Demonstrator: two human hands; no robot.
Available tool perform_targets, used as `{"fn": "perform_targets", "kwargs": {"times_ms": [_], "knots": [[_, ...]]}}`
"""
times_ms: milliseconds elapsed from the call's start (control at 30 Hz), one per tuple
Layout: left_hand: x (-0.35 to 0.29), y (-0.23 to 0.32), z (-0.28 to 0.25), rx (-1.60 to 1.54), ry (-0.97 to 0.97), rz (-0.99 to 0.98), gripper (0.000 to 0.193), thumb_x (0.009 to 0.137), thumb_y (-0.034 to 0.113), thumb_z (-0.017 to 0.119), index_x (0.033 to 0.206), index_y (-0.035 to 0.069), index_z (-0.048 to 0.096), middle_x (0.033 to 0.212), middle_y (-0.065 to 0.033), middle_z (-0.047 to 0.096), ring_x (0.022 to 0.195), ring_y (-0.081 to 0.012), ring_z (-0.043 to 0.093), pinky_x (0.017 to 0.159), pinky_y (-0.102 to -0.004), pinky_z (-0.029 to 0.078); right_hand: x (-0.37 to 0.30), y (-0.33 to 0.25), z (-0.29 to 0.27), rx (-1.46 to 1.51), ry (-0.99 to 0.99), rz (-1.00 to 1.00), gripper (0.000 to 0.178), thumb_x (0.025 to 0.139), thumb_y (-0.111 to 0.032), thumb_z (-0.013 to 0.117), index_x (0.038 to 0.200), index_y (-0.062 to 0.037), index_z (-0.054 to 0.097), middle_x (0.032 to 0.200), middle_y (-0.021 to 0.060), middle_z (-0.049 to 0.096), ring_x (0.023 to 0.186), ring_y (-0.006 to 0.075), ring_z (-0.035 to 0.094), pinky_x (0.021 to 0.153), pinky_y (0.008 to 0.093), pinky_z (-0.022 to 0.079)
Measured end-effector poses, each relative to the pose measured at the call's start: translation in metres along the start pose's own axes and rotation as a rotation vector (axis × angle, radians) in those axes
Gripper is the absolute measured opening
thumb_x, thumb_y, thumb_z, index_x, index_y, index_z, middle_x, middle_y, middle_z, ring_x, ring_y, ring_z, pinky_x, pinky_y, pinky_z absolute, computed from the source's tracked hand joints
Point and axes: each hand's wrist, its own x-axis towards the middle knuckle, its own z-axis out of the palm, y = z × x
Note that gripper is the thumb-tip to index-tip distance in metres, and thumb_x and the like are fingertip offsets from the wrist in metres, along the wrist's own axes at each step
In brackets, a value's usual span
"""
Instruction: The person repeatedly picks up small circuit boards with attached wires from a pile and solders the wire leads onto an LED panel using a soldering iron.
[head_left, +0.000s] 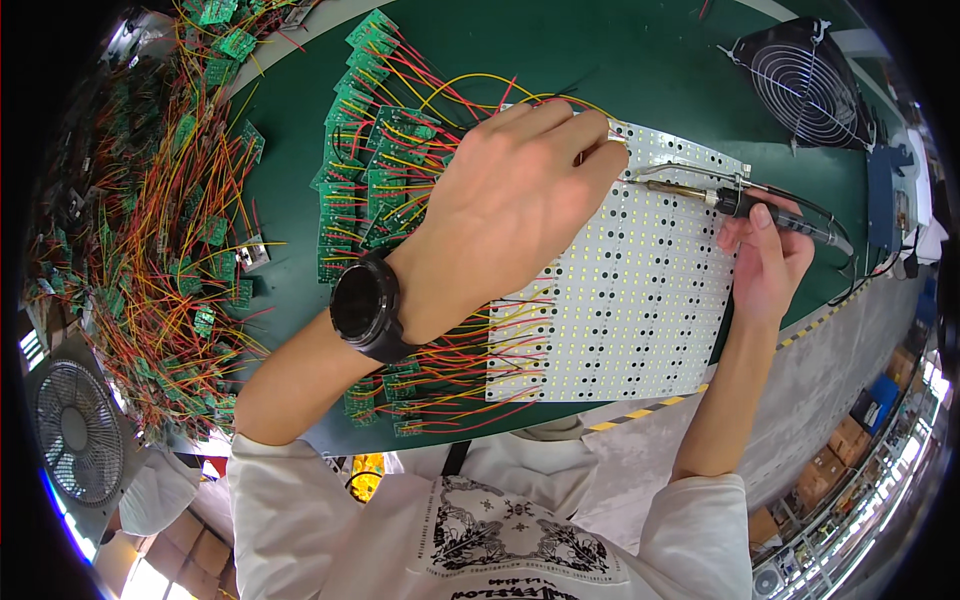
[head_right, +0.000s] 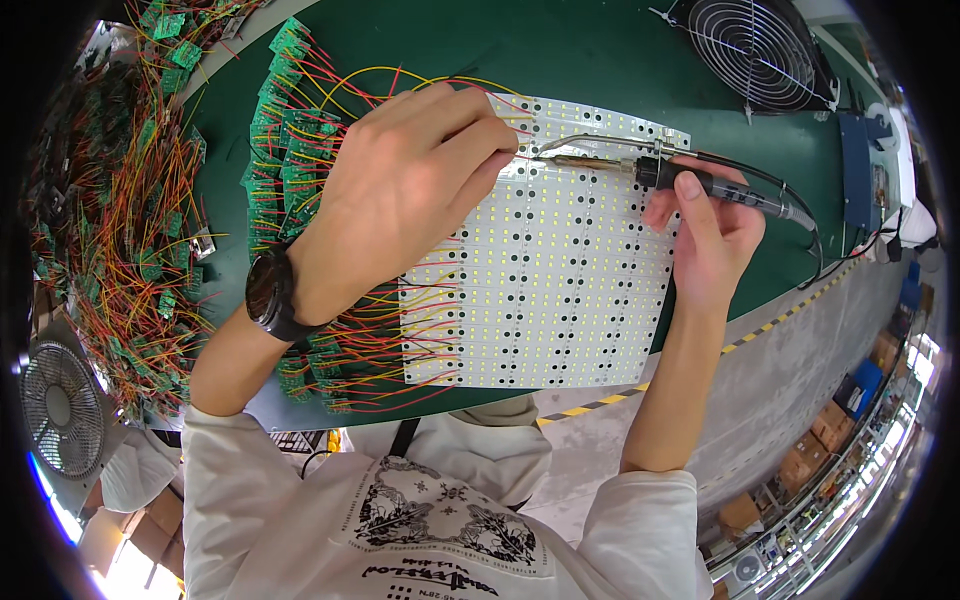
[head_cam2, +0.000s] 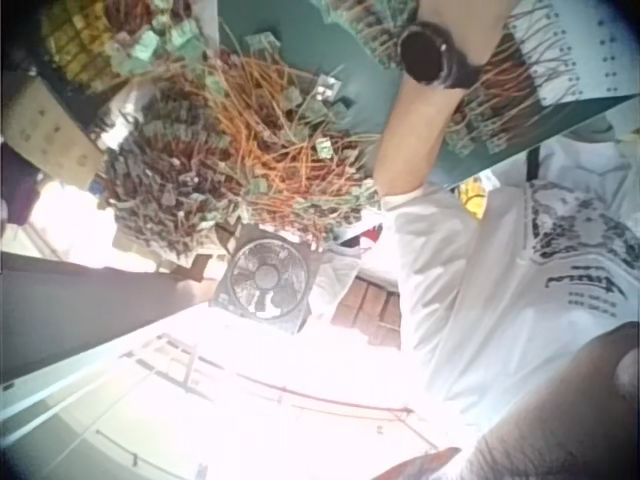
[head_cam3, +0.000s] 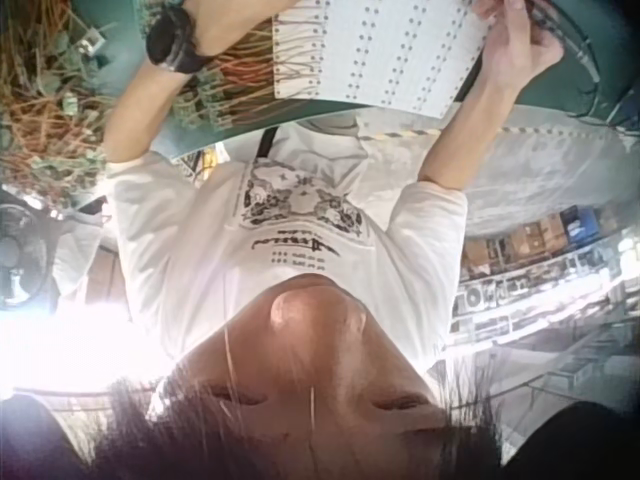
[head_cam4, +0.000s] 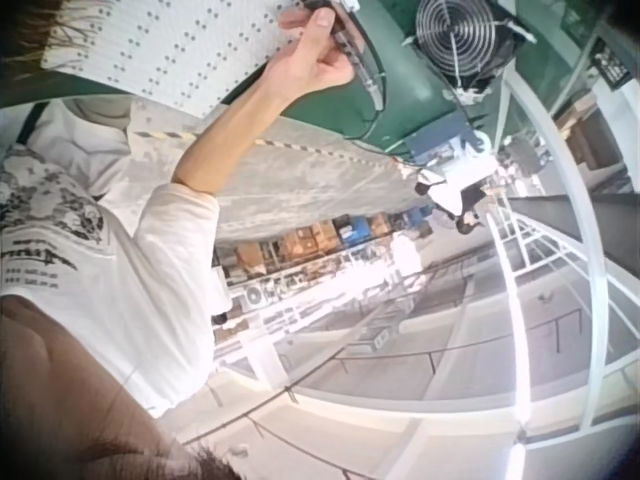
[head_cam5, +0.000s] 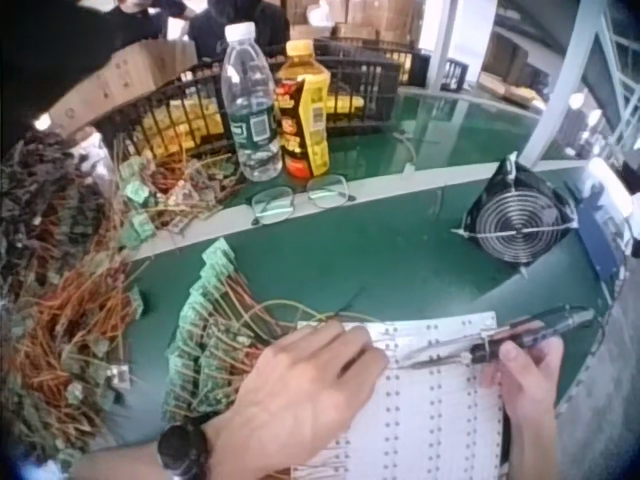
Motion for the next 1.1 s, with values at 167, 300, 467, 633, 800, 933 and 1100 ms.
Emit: {"fn": "perform_targets", "kwargs": {"times_ms": [167,300,467,633,800,933,1100], "knots": [[-0.0004,0.0002,0.0022,0.001,0.010,0.008,0.013,0.074,0.005,0.071,0.082,0.004,0.061,0.081,-0.0068,0.058,0.074,-0.0251,0.059,0.065,-0.0366,0.051,-0.0012,-0.0003,-0.0002,-0.006,-0.013,-0.015,0.026,0.089,-0.006,0.065,0.108,0.0103,0.061,0.084,0.0152,0.066,0.057,0.0187,0.061,0.051,0.0294,0.046],[-0.0010,0.0008,0.0012,-0.009,0.014,0.002,0.013,0.074,0.004,0.071,0.082,0.003,0.060,0.081,-0.0069,0.058,0.074,-0.0254,0.059,0.065,-0.0367,0.051,-0.0010,0.0006,0.0007,-0.017,-0.011,-0.019,0.027,0.089,-0.006,0.066,0.109,0.0105,0.060,0.085,0.0159,0.067,0.057,0.0188,0.060,0.052,0.0296,0.047],[-0.0006,0.0004,0.0009,-0.018,0.008,-0.007,0.014,0.074,0.004,0.071,0.082,0.003,0.060,0.080,-0.0070,0.057,0.074,-0.0255,0.058,0.064,-0.0369,0.050,-0.0009,0.0014,-0.0011,-0.021,-0.017,-0.027,0.027,0.089,-0.006,0.066,0.109,0.0103,0.060,0.084,0.0158,0.067,0.057,0.0188,0.061,0.053,0.0296,0.047],[-0.0012,0.0006,0.0003,0.002,0.000,-0.003,0.013,0.075,0.004,0.070,0.082,0.003,0.060,0.080,-0.0067,0.056,0.074,-0.0249,0.058,0.064,-0.0366,0.050,-0.0009,0.0001,0.0007,-0.024,-0.022,-0.021,0.027,0.089,-0.007,0.066,0.109,0.0103,0.060,0.081,0.0151,0.067,0.057,0.0187,0.061,0.053,0.0293,0.047],[-0.0020,0.0000,0.0014,0.005,-0.008,-0.006,0.013,0.075,0.005,0.070,0.082,0.003,0.060,0.080,-0.0064,0.056,0.074,-0.0246,0.058,0.064,-0.0364,0.050,-0.0013,-0.0008,0.0013,-0.042,-0.023,-0.013,0.027,0.089,-0.007,0.066,0.109,0.0102,0.061,0.079,0.0148,0.066,0.057,0.0185,0.060,0.054,0.0291,0.047],[-0.0014,0.0020,-0.0011,0.003,-0.022,-0.014,0.013,0.075,0.005,0.070,0.082,0.003,0.060,0.080,-0.0063,0.056,0.074,-0.0245,0.058,0.065,-0.0364,0.050,-0.0014,-0.0022,0.0036,-0.034,-0.018,-0.012,0.026,0.089,-0.007,0.065,0.109,0.0100,0.061,0.078,0.0147,0.066,0.057,0.0184,0.060,0.054,0.0289,0.046],[-0.0007,0.0022,-0.0012,-0.001,-0.006,-0.008,0.013,0.075,0.005,0.070,0.082,0.003,0.060,0.080,-0.0064,0.056,0.074,-0.0245,0.058,0.065,-0.0365,0.050,-0.0016,-0.0024,0.0032,-0.044,-0.025,-0.011,0.026,0.090,-0.008,0.065,0.109,0.0097,0.061,0.073,0.0145,0.065,0.057,0.0182,0.060,0.054,0.0286,0.046]]}}
